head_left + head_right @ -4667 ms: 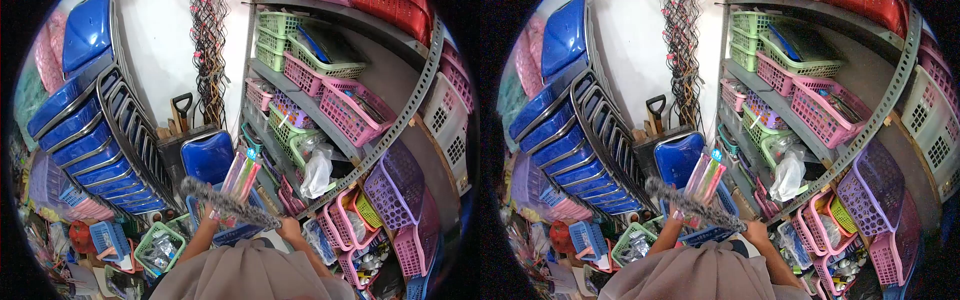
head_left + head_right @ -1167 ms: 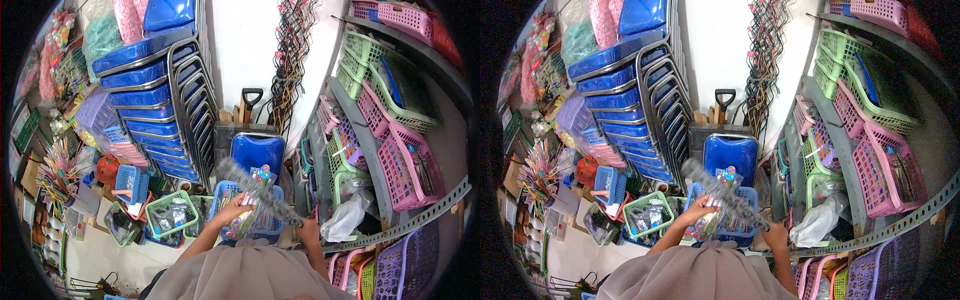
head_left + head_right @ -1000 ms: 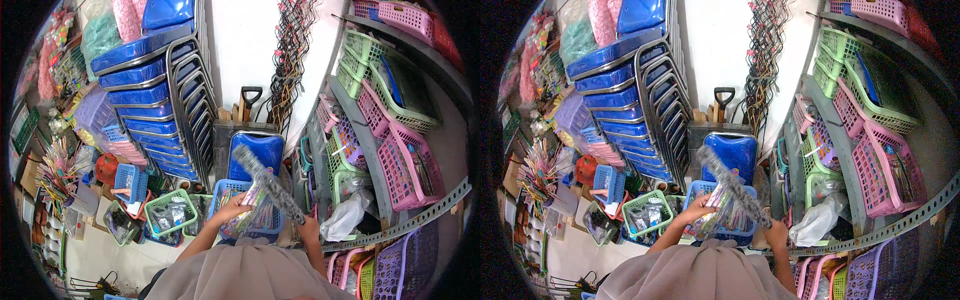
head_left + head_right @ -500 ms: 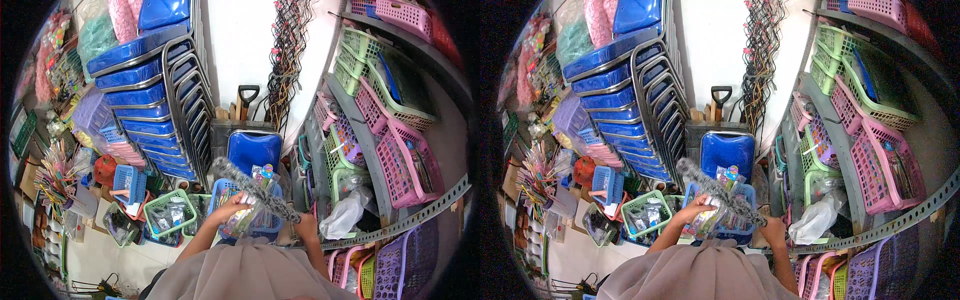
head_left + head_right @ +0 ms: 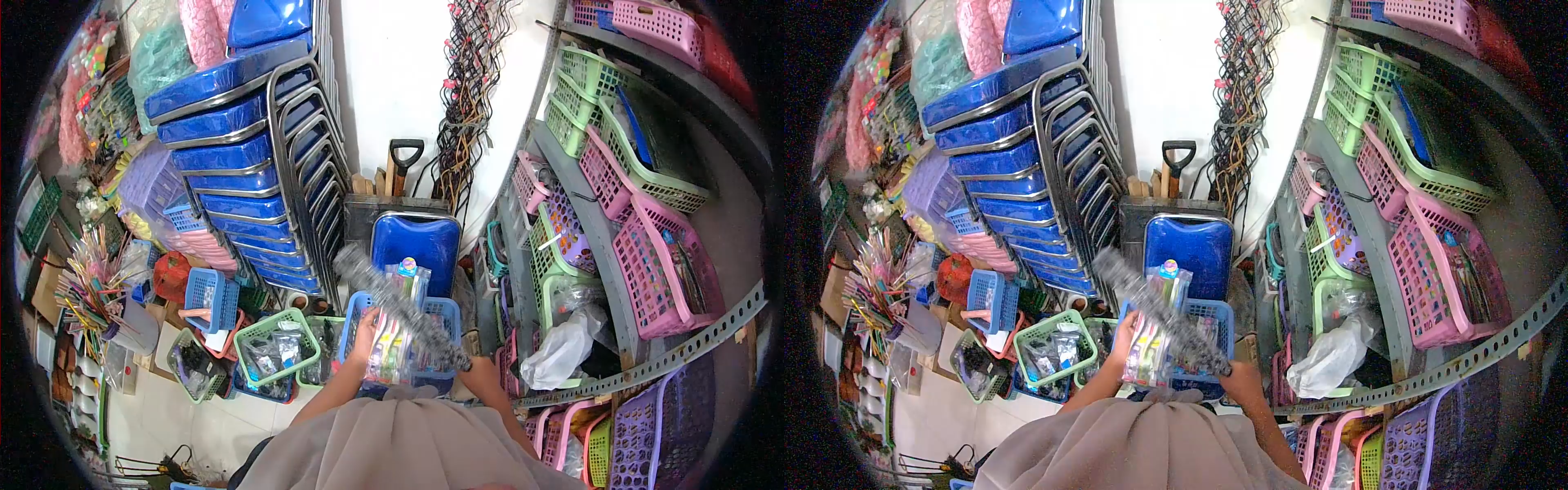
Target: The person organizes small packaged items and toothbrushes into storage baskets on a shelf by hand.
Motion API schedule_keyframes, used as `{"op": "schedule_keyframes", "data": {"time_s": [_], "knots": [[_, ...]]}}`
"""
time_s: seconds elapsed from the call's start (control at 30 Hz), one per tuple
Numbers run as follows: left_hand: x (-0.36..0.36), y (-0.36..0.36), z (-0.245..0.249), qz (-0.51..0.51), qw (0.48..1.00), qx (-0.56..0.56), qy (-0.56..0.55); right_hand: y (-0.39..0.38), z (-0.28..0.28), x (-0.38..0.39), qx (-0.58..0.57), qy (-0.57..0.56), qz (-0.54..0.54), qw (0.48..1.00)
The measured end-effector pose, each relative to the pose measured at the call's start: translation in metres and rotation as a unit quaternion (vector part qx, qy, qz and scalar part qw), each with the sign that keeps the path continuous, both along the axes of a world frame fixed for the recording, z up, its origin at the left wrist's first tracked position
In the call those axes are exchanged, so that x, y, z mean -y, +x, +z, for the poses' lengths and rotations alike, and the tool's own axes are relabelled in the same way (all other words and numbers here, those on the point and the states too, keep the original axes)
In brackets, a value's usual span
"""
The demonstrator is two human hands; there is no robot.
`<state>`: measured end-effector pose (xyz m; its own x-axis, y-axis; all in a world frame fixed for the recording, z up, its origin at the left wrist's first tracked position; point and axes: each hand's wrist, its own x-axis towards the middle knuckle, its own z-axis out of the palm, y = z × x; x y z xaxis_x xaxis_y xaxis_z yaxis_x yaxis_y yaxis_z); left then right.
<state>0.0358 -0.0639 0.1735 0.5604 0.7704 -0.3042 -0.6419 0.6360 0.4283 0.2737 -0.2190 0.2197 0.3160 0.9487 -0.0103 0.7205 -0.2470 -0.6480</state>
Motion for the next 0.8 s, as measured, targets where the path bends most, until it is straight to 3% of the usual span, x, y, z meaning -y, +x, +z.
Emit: {"op": "schedule_keyframes", "data": {"time_s": [0.07, 0.1, 0.13, 0.2, 0.23, 0.27, 0.3, 0.37, 0.4, 0.5, 0.6, 0.67, 0.7, 0.77, 0.8], "knots": [[-0.008, 0.002, -0.016, 0.021, 1.000, 0.005, -0.004, 0.005, -0.001, 0.001, 0.109, -0.071, 0.101, 0.986], [-0.010, 0.002, -0.022, 0.043, 0.999, 0.010, -0.008, 0.007, -0.003, 0.001, 0.109, -0.071, 0.102, 0.986], [-0.012, -0.005, -0.016, -0.014, 0.998, 0.043, -0.051, 0.007, -0.005, 0.000, 0.070, -0.068, 0.049, 0.994], [-0.009, -0.002, -0.013, 0.007, 1.000, 0.008, -0.010, 0.007, -0.007, 0.002, 0.028, -0.065, -0.006, 0.997], [-0.009, -0.002, -0.014, 0.027, 0.999, -0.026, 0.031, 0.004, -0.003, 0.003, 0.030, -0.058, 0.013, 0.998], [-0.013, -0.006, -0.019, -0.056, 0.996, 0.064, 0.009, 0.002, 0.000, 0.004, 0.032, -0.052, 0.033, 0.998], [-0.012, -0.003, -0.023, -0.057, 0.996, 0.064, 0.008, 0.000, 0.001, 0.004, 0.031, -0.052, 0.032, 0.998], [-0.003, 0.005, -0.013, 0.034, 0.997, 0.049, -0.044, -0.001, 0.002, 0.005, 0.064, -0.141, 0.122, 0.980], [0.002, 0.002, -0.007, 0.022, 0.992, 0.115, -0.053, -0.001, 0.001, 0.004, 0.065, -0.141, 0.122, 0.980], [-0.012, -0.004, -0.025, -0.045, 0.997, 0.066, -0.007, -0.004, -0.003, 0.002, 0.003, -0.111, 0.027, 0.993], [0.006, 0.000, 0.020, -0.033, 0.994, 0.103, 0.016, -0.012, 0.002, 0.001, -0.024, -0.122, 0.013, 0.992], [0.021, 0.005, 0.050, -0.035, 0.976, 0.200, 0.073, -0.012, 0.004, 0.002, 0.011, -0.149, 0.121, 0.981], [0.008, 0.000, 0.024, -0.033, 0.976, 0.201, 0.073, -0.011, 0.003, 0.001, 0.011, -0.149, 0.123, 0.981], [-0.024, -0.012, -0.046, -0.024, 0.995, 0.098, -0.011, -0.009, -0.003, -0.002, 0.028, -0.117, 0.037, 0.992], [-0.026, -0.009, -0.043, 0.019, 0.988, 0.138, -0.061, -0.012, 0.003, -0.001, 0.027, -0.118, 0.038, 0.992]]}}
